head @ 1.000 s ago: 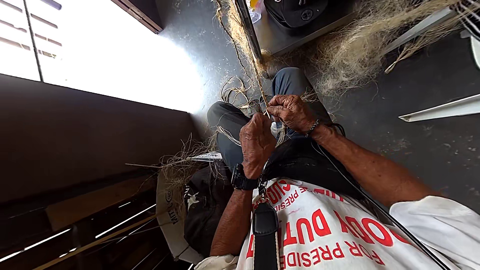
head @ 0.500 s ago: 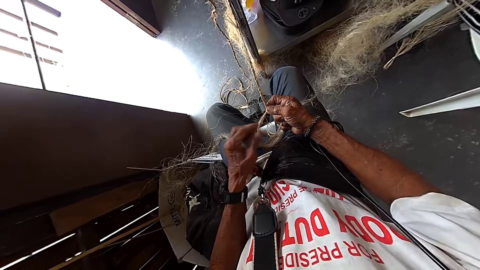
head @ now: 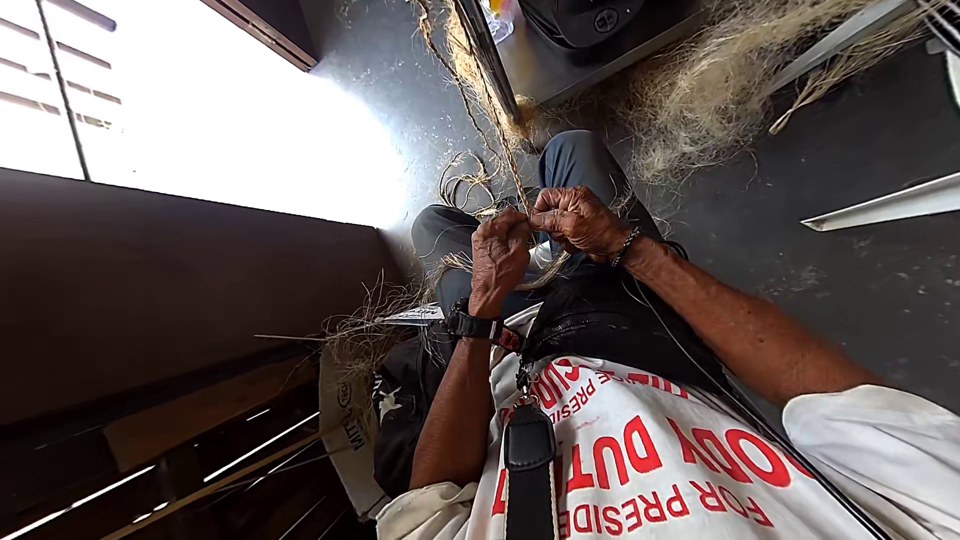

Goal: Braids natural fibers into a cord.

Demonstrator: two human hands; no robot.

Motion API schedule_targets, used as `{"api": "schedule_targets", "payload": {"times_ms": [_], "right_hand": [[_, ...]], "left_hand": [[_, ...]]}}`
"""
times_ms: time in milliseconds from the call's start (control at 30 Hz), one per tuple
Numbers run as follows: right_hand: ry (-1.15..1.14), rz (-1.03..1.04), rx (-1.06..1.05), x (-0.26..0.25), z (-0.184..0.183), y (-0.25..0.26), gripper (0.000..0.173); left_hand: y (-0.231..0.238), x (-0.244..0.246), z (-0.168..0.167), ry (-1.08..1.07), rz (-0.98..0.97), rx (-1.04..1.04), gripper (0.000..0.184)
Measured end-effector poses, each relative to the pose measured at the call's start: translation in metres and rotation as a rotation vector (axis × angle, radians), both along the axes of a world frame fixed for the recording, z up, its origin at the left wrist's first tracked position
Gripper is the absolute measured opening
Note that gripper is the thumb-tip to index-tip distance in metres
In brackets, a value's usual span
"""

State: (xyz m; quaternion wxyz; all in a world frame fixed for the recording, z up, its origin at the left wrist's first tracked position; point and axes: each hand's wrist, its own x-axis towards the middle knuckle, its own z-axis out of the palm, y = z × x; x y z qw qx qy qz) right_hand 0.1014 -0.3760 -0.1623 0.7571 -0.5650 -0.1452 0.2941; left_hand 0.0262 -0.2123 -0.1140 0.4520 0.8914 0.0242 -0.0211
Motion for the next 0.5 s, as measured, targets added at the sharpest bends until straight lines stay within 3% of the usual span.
{"api": "schedule_targets", "payload": {"times_ms": [167,367,500], "right_hand": [[-0.212,-0.021,-0.083,0.003,-0.004,-0.002,0.015],[-0.269,0.016,-0.125,0.005,-0.001,-0.006,0.018],[-0.446,-0.017,-0.368,0.004,0.007,-0.011,0.014]], "left_hand": [[0.004,0.009,-0.015,-0.021,0.044,-0.139,0.021],[0.003,0.011,-0.011,-0.042,0.04,-0.199,0.017],[-0.001,0.005,-0.013,-0.082,0.034,-0.118,0.017]]}}
